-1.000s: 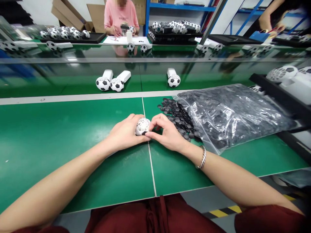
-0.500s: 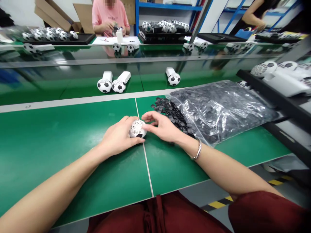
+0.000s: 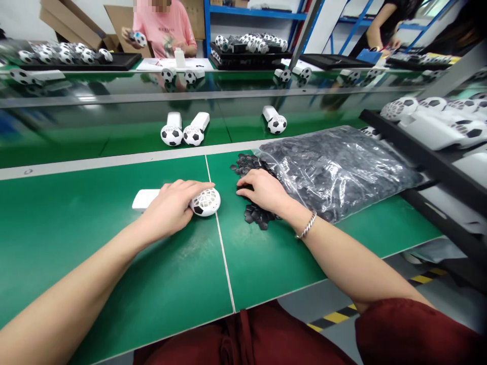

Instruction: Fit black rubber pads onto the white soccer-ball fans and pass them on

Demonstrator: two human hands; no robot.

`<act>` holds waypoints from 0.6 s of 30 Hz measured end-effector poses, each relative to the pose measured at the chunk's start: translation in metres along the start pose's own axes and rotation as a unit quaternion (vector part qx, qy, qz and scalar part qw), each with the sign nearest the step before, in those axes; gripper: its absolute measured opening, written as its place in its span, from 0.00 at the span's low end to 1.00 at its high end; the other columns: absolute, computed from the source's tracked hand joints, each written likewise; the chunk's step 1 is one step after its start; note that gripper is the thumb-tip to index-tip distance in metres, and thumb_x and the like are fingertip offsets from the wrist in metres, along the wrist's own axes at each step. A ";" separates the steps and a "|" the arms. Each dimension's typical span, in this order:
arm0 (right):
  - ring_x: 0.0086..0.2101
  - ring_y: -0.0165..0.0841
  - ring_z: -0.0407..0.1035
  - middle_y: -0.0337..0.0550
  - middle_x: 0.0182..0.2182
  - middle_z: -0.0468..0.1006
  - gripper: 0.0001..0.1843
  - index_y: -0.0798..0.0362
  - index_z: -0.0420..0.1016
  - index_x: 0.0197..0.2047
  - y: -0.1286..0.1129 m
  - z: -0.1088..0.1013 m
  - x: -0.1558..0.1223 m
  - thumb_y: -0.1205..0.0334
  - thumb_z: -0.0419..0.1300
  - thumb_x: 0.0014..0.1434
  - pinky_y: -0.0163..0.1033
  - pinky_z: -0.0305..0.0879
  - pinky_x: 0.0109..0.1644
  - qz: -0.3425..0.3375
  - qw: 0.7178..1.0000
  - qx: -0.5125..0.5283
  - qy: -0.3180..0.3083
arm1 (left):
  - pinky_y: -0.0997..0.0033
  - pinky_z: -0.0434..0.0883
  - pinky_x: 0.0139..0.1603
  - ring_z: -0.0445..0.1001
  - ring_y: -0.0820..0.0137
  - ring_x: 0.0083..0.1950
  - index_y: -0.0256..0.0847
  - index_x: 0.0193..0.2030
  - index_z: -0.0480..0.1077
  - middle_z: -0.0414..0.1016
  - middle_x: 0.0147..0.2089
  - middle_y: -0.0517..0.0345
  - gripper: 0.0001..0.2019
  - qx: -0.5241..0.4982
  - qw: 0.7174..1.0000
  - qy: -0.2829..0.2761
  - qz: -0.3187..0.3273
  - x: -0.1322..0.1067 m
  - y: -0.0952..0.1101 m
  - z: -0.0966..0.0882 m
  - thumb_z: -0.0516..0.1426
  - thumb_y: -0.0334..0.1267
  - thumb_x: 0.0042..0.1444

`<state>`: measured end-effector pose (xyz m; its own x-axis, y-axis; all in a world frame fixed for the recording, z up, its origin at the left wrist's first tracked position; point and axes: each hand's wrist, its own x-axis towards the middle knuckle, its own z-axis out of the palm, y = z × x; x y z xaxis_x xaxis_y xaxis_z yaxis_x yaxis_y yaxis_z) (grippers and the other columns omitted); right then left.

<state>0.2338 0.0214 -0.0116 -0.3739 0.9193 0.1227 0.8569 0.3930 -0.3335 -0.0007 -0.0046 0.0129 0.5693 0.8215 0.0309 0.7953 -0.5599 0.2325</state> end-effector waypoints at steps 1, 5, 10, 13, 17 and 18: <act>0.40 0.35 0.64 0.45 0.36 0.74 0.08 0.52 0.77 0.36 -0.001 0.001 0.000 0.60 0.59 0.55 0.40 0.60 0.45 -0.011 1.000 -0.014 -0.007 | 0.58 0.62 0.49 0.64 0.60 0.53 0.49 0.59 0.58 0.66 0.57 0.60 0.31 -0.002 1.000 0.001 0.011 0.000 0.000 0.001 0.46 0.23 0.47; 0.38 0.36 0.64 0.47 0.34 0.75 0.11 0.55 0.76 0.37 -0.003 0.004 0.001 0.64 0.53 0.60 0.41 0.60 0.44 -0.049 0.997 -0.055 -0.015 | 0.56 0.58 0.54 0.62 0.63 0.54 0.52 0.58 0.58 0.66 0.57 0.63 0.32 -0.009 0.999 0.008 0.050 0.001 -0.003 0.004 0.44 0.21 0.47; 0.33 0.30 0.66 0.44 0.34 0.74 0.09 0.56 0.71 0.41 -0.007 0.000 -0.003 0.70 0.56 0.56 0.37 0.63 0.40 -0.054 0.993 0.097 0.026 | 0.46 0.49 0.60 0.61 0.58 0.56 0.44 0.63 0.52 0.67 0.55 0.53 0.33 -0.026 1.000 0.000 0.014 0.001 -0.005 0.006 0.50 0.29 0.46; 0.31 0.27 0.66 0.40 0.31 0.73 0.06 0.56 0.71 0.38 -0.014 -0.004 -0.008 0.70 0.57 0.55 0.35 0.64 0.38 -0.104 0.971 0.211 0.034 | 0.44 0.46 0.61 0.59 0.55 0.57 0.41 0.60 0.55 0.66 0.54 0.49 0.33 -0.035 0.999 -0.013 0.001 0.001 -0.004 0.005 0.55 0.37 0.45; 0.36 0.28 0.66 0.41 0.32 0.72 0.08 0.53 0.73 0.37 -0.023 -0.006 -0.013 0.69 0.54 0.58 0.36 0.64 0.42 -0.209 0.947 0.243 0.016 | 0.43 0.47 0.61 0.60 0.54 0.56 0.42 0.57 0.60 0.68 0.51 0.50 0.31 -0.040 0.999 -0.008 -0.002 0.001 -0.001 0.004 0.58 0.46 0.45; 0.36 0.28 0.66 0.41 0.33 0.71 0.08 0.53 0.73 0.38 -0.024 -0.006 -0.014 0.69 0.53 0.58 0.37 0.65 0.42 -0.221 0.945 0.241 0.010 | 0.43 0.46 0.61 0.61 0.54 0.56 0.42 0.57 0.60 0.69 0.51 0.50 0.32 -0.044 0.999 -0.005 -0.004 0.001 0.000 0.003 0.59 0.49 0.44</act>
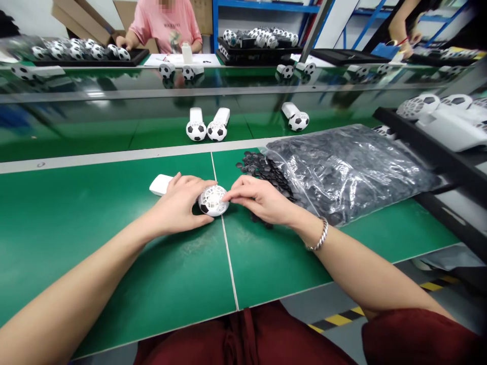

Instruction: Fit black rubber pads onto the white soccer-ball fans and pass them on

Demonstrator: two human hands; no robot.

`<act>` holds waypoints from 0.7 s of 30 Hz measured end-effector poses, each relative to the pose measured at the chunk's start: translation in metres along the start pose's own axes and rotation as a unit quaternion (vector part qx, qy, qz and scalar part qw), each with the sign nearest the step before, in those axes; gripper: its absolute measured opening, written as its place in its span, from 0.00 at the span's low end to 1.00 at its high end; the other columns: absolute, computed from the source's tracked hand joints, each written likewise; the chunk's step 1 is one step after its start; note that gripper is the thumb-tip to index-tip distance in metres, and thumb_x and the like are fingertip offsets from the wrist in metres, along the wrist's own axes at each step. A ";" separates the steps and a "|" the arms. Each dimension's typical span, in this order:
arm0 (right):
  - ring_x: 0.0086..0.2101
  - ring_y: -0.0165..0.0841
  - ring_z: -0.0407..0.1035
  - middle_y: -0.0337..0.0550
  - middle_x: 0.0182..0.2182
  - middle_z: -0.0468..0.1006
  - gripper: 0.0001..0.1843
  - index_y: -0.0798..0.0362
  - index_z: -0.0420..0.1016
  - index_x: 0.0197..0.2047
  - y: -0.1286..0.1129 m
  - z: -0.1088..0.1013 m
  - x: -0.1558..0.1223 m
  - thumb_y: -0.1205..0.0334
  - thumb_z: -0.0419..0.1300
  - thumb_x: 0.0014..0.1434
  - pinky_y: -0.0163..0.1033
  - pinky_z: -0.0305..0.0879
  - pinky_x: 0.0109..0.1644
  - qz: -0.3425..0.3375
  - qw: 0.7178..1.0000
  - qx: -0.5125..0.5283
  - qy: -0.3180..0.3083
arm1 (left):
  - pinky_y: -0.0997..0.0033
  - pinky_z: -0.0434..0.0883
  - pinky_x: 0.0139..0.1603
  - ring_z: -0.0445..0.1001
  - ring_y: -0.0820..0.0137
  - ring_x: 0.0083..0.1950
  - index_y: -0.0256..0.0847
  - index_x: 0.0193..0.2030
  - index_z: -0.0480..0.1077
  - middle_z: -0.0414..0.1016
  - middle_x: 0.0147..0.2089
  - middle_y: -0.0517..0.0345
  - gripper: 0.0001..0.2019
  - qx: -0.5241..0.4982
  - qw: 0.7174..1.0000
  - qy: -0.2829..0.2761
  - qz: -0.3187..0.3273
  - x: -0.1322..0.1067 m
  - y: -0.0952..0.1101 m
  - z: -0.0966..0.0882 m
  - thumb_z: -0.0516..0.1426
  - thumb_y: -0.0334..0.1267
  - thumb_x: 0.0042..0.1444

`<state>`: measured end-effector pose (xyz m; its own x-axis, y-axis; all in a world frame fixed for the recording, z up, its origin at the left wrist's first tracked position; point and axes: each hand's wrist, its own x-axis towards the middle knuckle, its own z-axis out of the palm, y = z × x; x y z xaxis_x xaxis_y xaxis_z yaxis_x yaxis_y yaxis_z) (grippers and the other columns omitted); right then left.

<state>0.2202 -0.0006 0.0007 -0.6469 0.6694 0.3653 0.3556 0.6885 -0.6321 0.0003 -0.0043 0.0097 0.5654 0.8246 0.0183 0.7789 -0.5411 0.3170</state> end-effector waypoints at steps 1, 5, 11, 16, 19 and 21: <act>0.36 0.28 0.66 0.41 0.33 0.72 0.08 0.53 0.73 0.38 -0.001 0.001 0.000 0.69 0.54 0.58 0.37 0.65 0.42 -0.007 1.000 -0.004 -0.009 | 0.43 0.46 0.61 0.61 0.54 0.56 0.42 0.57 0.61 0.69 0.51 0.50 0.32 -0.003 1.000 0.002 -0.002 0.000 0.001 0.000 0.59 0.51 0.44; 0.37 0.29 0.67 0.42 0.34 0.74 0.06 0.54 0.72 0.37 -0.005 0.006 -0.002 0.69 0.54 0.58 0.37 0.66 0.42 -0.040 0.998 -0.035 -0.029 | 0.41 0.45 0.61 0.61 0.53 0.56 0.42 0.55 0.62 0.69 0.52 0.50 0.36 -0.008 1.000 0.017 -0.018 0.001 0.004 0.003 0.59 0.58 0.41; 0.37 0.30 0.67 0.42 0.34 0.75 0.09 0.53 0.72 0.34 -0.007 0.016 -0.001 0.68 0.51 0.60 0.37 0.65 0.42 -0.102 0.992 -0.076 -0.002 | 0.41 0.45 0.61 0.62 0.54 0.55 0.43 0.53 0.63 0.70 0.50 0.50 0.35 0.007 0.998 0.059 -0.032 0.003 0.008 0.011 0.57 0.62 0.41; 0.33 0.29 0.66 0.39 0.29 0.73 0.01 0.53 0.68 0.33 -0.005 0.020 0.000 0.66 0.57 0.57 0.36 0.65 0.39 -0.040 0.997 -0.032 0.052 | 0.43 0.45 0.61 0.62 0.56 0.55 0.42 0.53 0.64 0.70 0.50 0.50 0.31 0.008 0.997 0.071 -0.044 0.001 0.011 0.013 0.56 0.59 0.45; 0.31 0.28 0.65 0.38 0.29 0.70 0.06 0.54 0.67 0.32 -0.001 0.019 -0.001 0.63 0.61 0.54 0.35 0.64 0.37 -0.004 0.997 -0.013 0.073 | 0.44 0.45 0.62 0.62 0.57 0.55 0.41 0.53 0.64 0.71 0.49 0.50 0.31 0.003 0.996 0.074 -0.046 0.000 0.012 0.013 0.56 0.58 0.46; 0.32 0.28 0.65 0.39 0.30 0.69 0.08 0.54 0.67 0.32 0.003 0.019 -0.001 0.60 0.62 0.53 0.35 0.64 0.37 0.013 0.997 -0.007 0.074 | 0.44 0.44 0.62 0.63 0.57 0.55 0.41 0.53 0.64 0.71 0.49 0.50 0.31 -0.005 0.996 0.078 -0.043 -0.001 0.012 0.014 0.55 0.59 0.46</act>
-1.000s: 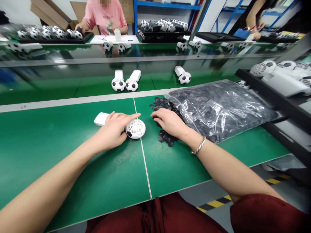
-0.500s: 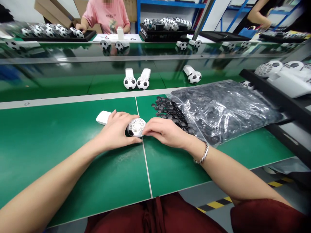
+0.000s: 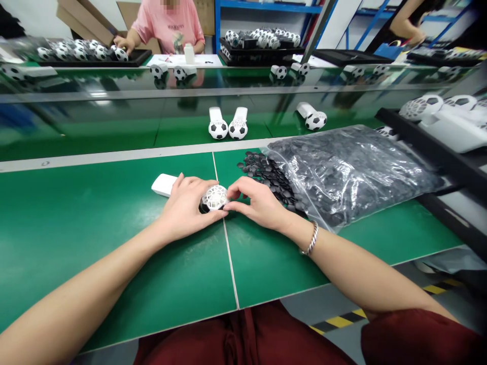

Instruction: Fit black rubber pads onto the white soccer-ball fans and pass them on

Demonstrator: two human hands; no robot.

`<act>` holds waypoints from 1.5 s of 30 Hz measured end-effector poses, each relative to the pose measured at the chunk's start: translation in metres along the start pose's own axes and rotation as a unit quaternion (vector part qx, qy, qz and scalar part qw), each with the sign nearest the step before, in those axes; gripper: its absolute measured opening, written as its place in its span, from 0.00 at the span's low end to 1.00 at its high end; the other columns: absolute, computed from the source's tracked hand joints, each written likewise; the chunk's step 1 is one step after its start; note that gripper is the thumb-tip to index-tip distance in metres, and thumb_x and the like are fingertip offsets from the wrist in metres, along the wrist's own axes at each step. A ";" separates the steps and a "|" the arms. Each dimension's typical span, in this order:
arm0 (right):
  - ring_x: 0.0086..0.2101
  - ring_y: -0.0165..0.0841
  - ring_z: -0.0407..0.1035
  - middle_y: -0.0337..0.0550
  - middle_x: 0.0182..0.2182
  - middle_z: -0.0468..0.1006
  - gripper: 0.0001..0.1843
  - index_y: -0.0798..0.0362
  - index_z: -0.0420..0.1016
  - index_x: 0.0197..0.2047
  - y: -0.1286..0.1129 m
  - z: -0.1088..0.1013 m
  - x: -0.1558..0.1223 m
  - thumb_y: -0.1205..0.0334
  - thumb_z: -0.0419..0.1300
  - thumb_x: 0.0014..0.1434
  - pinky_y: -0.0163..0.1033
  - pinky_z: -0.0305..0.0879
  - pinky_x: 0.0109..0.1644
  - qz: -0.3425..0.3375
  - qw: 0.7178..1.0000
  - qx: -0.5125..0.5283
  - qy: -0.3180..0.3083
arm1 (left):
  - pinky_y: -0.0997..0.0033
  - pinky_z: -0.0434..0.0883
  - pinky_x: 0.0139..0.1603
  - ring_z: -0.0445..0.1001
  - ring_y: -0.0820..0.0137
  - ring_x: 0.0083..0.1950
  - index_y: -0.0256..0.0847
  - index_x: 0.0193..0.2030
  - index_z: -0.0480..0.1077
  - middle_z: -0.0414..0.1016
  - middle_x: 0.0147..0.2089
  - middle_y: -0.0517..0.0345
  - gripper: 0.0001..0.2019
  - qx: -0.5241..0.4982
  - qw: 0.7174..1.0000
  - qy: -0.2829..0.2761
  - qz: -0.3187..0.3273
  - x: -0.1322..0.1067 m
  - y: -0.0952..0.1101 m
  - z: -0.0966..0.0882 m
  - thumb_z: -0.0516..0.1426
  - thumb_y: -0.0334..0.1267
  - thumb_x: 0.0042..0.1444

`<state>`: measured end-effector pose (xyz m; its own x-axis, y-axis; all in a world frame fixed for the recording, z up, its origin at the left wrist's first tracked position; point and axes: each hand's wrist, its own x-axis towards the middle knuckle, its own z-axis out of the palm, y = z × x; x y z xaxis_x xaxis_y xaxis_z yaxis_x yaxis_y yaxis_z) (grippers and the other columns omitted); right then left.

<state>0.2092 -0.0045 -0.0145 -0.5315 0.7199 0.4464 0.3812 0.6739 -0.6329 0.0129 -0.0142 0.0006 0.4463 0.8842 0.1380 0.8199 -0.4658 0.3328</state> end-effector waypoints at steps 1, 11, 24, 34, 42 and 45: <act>0.33 0.28 0.65 0.39 0.30 0.69 0.09 0.54 0.67 0.33 0.002 0.000 0.000 0.60 0.62 0.52 0.35 0.64 0.37 0.008 1.000 0.001 0.001 | 0.44 0.44 0.62 0.63 0.57 0.55 0.41 0.53 0.64 0.71 0.49 0.51 0.31 -0.004 1.000 0.002 0.001 0.000 0.000 0.000 0.55 0.59 0.46; 0.44 0.34 0.68 0.45 0.44 0.72 0.19 0.52 0.63 0.43 0.013 0.003 0.000 0.56 0.63 0.50 0.38 0.67 0.39 0.078 0.989 0.107 -0.059 | 0.43 0.44 0.62 0.63 0.58 0.53 0.43 0.52 0.64 0.71 0.48 0.53 0.28 -0.020 1.000 0.007 0.006 -0.002 -0.001 0.000 0.58 0.54 0.45; 0.45 0.35 0.69 0.47 0.44 0.72 0.22 0.53 0.64 0.44 0.019 0.003 0.004 0.55 0.65 0.48 0.33 0.69 0.31 0.085 0.975 0.189 -0.076 | 0.43 0.44 0.62 0.63 0.57 0.53 0.42 0.52 0.64 0.70 0.48 0.52 0.29 -0.024 1.000 0.009 0.013 -0.003 -0.001 0.000 0.57 0.56 0.46; 0.46 0.35 0.67 0.48 0.47 0.70 0.22 0.54 0.60 0.49 0.011 0.005 0.004 0.59 0.61 0.53 0.33 0.67 0.31 0.090 0.980 0.155 -0.081 | 0.45 0.45 0.62 0.64 0.58 0.52 0.41 0.51 0.65 0.71 0.47 0.53 0.27 -0.022 1.000 0.015 0.007 -0.001 0.002 0.001 0.58 0.52 0.46; 0.42 0.32 0.69 0.45 0.43 0.73 0.17 0.54 0.63 0.46 0.007 0.007 0.009 0.59 0.59 0.54 0.36 0.66 0.39 0.076 0.990 0.112 -0.045 | 0.51 0.54 0.58 0.65 0.59 0.49 0.39 0.50 0.65 0.72 0.44 0.51 0.24 -0.022 0.999 0.031 0.035 -0.001 0.003 0.003 0.56 0.51 0.48; 0.36 0.30 0.69 0.42 0.37 0.74 0.10 0.54 0.67 0.40 0.014 -0.009 0.014 0.58 0.57 0.56 0.36 0.65 0.38 0.103 0.993 0.027 0.058 | 0.48 0.48 0.62 0.64 0.59 0.51 0.40 0.51 0.63 0.70 0.48 0.50 0.29 -0.040 0.996 0.014 0.076 0.000 0.001 0.003 0.58 0.55 0.45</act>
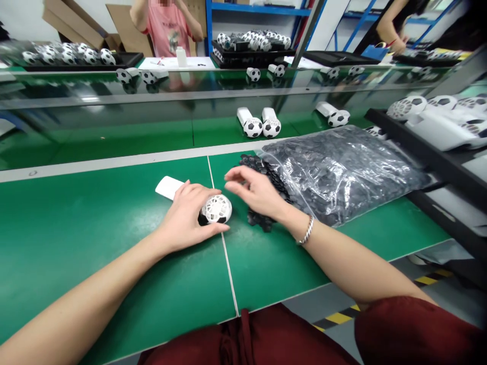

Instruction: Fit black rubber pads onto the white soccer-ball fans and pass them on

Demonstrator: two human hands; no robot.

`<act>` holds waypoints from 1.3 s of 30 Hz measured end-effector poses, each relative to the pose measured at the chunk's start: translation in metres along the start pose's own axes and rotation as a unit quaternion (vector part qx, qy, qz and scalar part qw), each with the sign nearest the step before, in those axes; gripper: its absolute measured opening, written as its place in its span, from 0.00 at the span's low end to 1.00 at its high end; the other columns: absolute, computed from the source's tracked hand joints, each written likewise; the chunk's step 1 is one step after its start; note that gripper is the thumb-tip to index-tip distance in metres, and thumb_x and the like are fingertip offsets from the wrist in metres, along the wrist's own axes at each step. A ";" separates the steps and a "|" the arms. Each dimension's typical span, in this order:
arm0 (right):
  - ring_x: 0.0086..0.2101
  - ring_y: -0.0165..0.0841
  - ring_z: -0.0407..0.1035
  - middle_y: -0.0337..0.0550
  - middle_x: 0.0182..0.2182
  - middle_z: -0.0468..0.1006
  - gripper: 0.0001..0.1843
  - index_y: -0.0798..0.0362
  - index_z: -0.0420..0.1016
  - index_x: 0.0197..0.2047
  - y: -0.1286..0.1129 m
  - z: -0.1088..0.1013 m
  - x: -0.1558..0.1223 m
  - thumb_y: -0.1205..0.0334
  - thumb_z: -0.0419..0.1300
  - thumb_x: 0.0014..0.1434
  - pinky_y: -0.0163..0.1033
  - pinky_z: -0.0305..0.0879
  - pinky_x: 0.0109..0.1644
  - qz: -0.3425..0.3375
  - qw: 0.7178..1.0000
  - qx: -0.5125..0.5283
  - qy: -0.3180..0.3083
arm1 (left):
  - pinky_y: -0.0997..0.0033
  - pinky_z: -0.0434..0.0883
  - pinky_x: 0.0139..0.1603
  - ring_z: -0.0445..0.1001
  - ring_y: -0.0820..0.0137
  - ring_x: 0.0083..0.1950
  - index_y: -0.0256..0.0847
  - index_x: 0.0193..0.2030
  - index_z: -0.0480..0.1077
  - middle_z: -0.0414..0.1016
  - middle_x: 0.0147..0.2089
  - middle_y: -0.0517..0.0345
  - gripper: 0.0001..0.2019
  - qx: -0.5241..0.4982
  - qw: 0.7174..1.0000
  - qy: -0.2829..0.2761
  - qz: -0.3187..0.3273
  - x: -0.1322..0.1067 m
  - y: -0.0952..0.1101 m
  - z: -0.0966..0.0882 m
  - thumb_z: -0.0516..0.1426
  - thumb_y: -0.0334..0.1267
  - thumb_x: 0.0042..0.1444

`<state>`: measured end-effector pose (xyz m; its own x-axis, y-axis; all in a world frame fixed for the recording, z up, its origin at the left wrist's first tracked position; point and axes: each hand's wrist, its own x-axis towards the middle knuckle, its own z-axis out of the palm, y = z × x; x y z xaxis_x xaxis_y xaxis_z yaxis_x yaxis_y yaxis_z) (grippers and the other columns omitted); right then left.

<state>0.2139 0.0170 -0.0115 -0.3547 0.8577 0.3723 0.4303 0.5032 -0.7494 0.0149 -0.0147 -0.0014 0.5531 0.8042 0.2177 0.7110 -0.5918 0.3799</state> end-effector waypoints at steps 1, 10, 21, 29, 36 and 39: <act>0.33 0.29 0.68 0.42 0.35 0.73 0.08 0.54 0.68 0.38 0.003 -0.007 0.002 0.59 0.57 0.56 0.37 0.65 0.38 0.005 0.998 -0.045 0.046 | 0.47 0.47 0.62 0.64 0.58 0.52 0.41 0.51 0.63 0.70 0.49 0.50 0.30 -0.008 1.000 -0.010 0.010 0.000 -0.001 -0.001 0.58 0.56 0.44; 0.37 0.36 0.63 0.45 0.32 0.70 0.06 0.52 0.76 0.31 0.026 -0.028 0.004 0.64 0.57 0.56 0.42 0.62 0.42 0.047 0.952 -0.303 0.017 | 0.40 0.46 0.62 0.41 0.51 0.67 0.44 0.57 0.59 0.62 0.60 0.49 0.29 -0.040 0.994 -0.093 -0.028 -0.004 0.005 -0.006 0.59 0.48 0.48; 0.36 0.36 0.64 0.49 0.33 0.75 0.10 0.57 0.76 0.37 0.032 -0.016 0.007 0.66 0.52 0.60 0.42 0.62 0.42 -0.035 0.921 -0.378 -0.083 | 0.48 0.51 0.64 0.39 0.58 0.69 0.43 0.54 0.59 0.62 0.59 0.51 0.23 -0.129 0.987 -0.089 0.039 0.000 -0.001 -0.002 0.56 0.36 0.48; 0.32 0.28 0.68 0.39 0.31 0.75 0.04 0.55 0.71 0.36 -0.001 -0.017 -0.005 0.66 0.59 0.54 0.36 0.65 0.38 -0.008 0.995 -0.002 -0.103 | 0.56 0.52 0.65 0.44 0.60 0.68 0.42 0.47 0.63 0.67 0.54 0.53 0.20 -0.148 0.985 -0.079 0.032 -0.001 -0.005 -0.006 0.58 0.36 0.45; 0.38 0.30 0.65 0.40 0.33 0.72 0.03 0.53 0.74 0.32 -0.018 0.000 -0.016 0.63 0.61 0.54 0.41 0.61 0.47 -0.099 0.978 0.032 -0.179 | 0.55 0.54 0.64 0.44 0.59 0.68 0.42 0.47 0.63 0.66 0.55 0.53 0.19 -0.147 0.984 -0.096 0.034 0.000 -0.004 -0.008 0.57 0.36 0.45; 0.38 0.30 0.63 0.40 0.32 0.70 0.02 0.53 0.74 0.31 -0.018 0.006 -0.017 0.63 0.61 0.54 0.42 0.60 0.47 -0.116 0.982 0.015 -0.151 | 0.54 0.54 0.63 0.45 0.58 0.67 0.42 0.47 0.63 0.66 0.55 0.52 0.19 -0.154 0.984 -0.082 0.031 0.001 -0.004 -0.005 0.58 0.41 0.47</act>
<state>0.2074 -0.0077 -0.0077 -0.6724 0.6472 0.3593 0.2851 0.6744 -0.6811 0.0105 -0.0115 0.0020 0.6718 0.7324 0.1113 0.5224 -0.5748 0.6298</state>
